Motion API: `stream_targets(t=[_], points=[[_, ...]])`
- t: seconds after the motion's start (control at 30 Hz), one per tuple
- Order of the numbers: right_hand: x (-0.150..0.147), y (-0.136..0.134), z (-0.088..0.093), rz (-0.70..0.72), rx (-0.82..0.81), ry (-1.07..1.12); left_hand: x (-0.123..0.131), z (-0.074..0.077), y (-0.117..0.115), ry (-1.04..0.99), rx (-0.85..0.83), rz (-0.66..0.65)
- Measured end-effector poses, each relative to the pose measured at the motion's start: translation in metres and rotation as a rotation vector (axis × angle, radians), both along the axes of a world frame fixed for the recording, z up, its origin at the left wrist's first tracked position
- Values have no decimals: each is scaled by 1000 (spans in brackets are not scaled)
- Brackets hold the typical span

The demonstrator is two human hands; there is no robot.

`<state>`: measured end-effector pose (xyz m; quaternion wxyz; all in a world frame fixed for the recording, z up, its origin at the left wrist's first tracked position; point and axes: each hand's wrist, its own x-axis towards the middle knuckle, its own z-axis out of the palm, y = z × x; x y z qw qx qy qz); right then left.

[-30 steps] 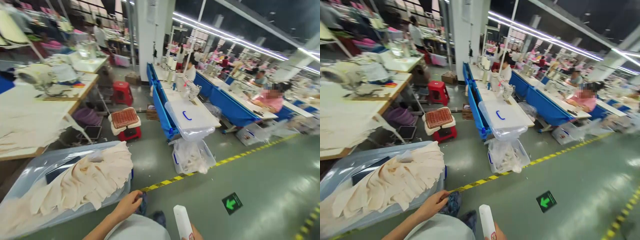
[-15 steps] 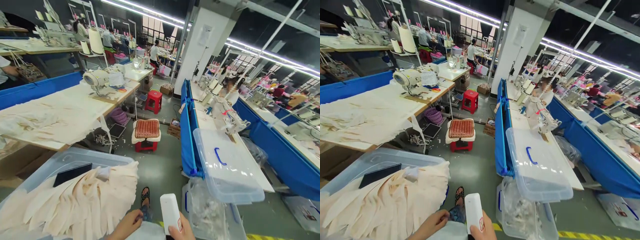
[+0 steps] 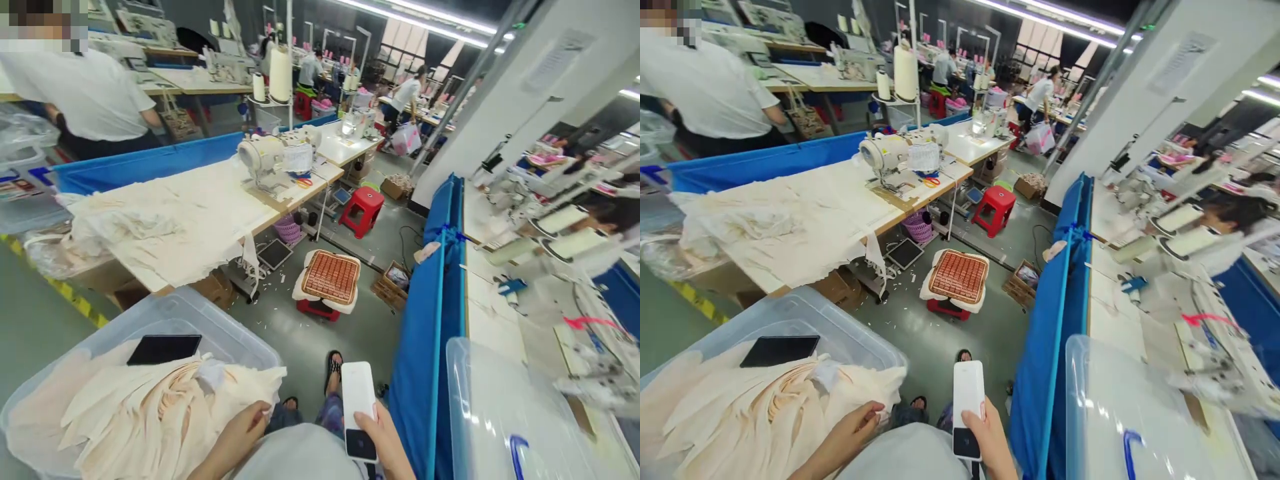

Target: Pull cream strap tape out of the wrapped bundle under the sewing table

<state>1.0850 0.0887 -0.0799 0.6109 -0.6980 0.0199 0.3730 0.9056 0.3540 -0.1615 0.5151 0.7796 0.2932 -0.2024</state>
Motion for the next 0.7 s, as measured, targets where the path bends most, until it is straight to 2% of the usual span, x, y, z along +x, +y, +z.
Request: stream_targets(t=[0.13,0.27,0.4,0.53,0.6,0.7], points=[[84,27,-1,189,-10,14,38,-13,-6,9,-3,180],[177,57,8,371,-35,22,100,-25,-23,46,2,369],[261,86,15,478,-50,67,153,-26,-41,60,-61,476],[316,120,11,558,-93,112,168,-21,-50,97,-49,576],[330,142,5,584,-83,144,166,-22,-51,149,-20,632],[337,180,-6,623,-50,189,162,-31,-45,222,15,694]])
